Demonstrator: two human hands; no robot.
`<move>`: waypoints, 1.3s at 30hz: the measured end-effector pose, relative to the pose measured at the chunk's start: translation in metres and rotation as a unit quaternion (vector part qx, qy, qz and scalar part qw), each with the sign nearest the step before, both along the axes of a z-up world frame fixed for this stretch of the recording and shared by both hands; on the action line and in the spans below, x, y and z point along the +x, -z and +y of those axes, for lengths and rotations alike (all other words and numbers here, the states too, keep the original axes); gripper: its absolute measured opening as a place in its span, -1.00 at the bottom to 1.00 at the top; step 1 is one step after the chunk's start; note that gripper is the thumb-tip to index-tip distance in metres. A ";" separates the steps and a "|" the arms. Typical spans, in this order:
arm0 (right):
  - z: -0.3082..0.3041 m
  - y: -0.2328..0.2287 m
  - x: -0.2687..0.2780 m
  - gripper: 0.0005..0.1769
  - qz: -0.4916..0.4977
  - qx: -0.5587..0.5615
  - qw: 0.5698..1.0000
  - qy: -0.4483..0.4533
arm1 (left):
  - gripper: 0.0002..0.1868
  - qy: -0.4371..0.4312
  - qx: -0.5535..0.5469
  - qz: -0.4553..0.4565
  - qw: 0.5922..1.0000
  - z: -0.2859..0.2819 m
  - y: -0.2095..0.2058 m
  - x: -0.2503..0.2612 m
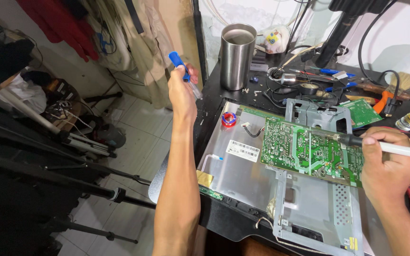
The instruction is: The person desolders components from a green circuit board using a soldering iron and a solder sucker.
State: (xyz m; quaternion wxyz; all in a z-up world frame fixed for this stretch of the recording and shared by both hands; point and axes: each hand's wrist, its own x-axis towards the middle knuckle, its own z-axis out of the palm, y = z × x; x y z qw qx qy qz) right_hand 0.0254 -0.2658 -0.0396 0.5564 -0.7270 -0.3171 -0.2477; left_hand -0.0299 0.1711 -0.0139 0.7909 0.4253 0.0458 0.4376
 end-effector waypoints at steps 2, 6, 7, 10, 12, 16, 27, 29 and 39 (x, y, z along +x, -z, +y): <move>-0.002 0.005 0.002 -0.80 0.003 0.004 1.000 -0.003 | -0.75 0.003 0.031 -0.005 0.999 -0.001 0.003 0.001; -0.005 0.012 0.007 -0.80 0.008 0.009 1.000 -0.016 | -0.76 0.032 0.004 -0.078 0.996 -0.014 -0.001 0.007; -0.006 0.010 0.009 -0.81 0.008 0.011 1.000 -0.018 | -0.76 0.037 0.006 -0.083 0.996 -0.020 -0.004 0.008; -0.003 0.008 0.004 -0.83 0.015 0.008 1.000 0.002 | -0.71 0.103 0.024 -0.116 0.988 -0.042 -0.013 0.006; -0.001 0.004 0.003 -0.87 0.012 0.001 1.000 0.011 | -0.82 0.164 0.002 -0.136 0.977 -0.060 -0.020 0.010; 0.005 0.001 0.008 -0.91 0.011 0.051 0.998 -0.031 | -0.77 0.214 -0.021 -0.099 0.972 -0.098 -0.028 0.014; 0.002 0.003 0.008 -0.84 0.070 0.082 0.993 -0.049 | -0.62 0.266 0.127 -0.037 0.955 -0.158 -0.033 0.010; 0.002 0.001 0.009 -0.83 0.075 0.080 0.993 -0.046 | -0.63 0.271 0.137 -0.024 0.953 -0.161 -0.032 0.011; 0.001 -0.002 0.009 -0.87 0.051 0.033 0.997 -0.048 | -0.66 0.265 0.182 0.023 0.947 -0.169 -0.024 0.000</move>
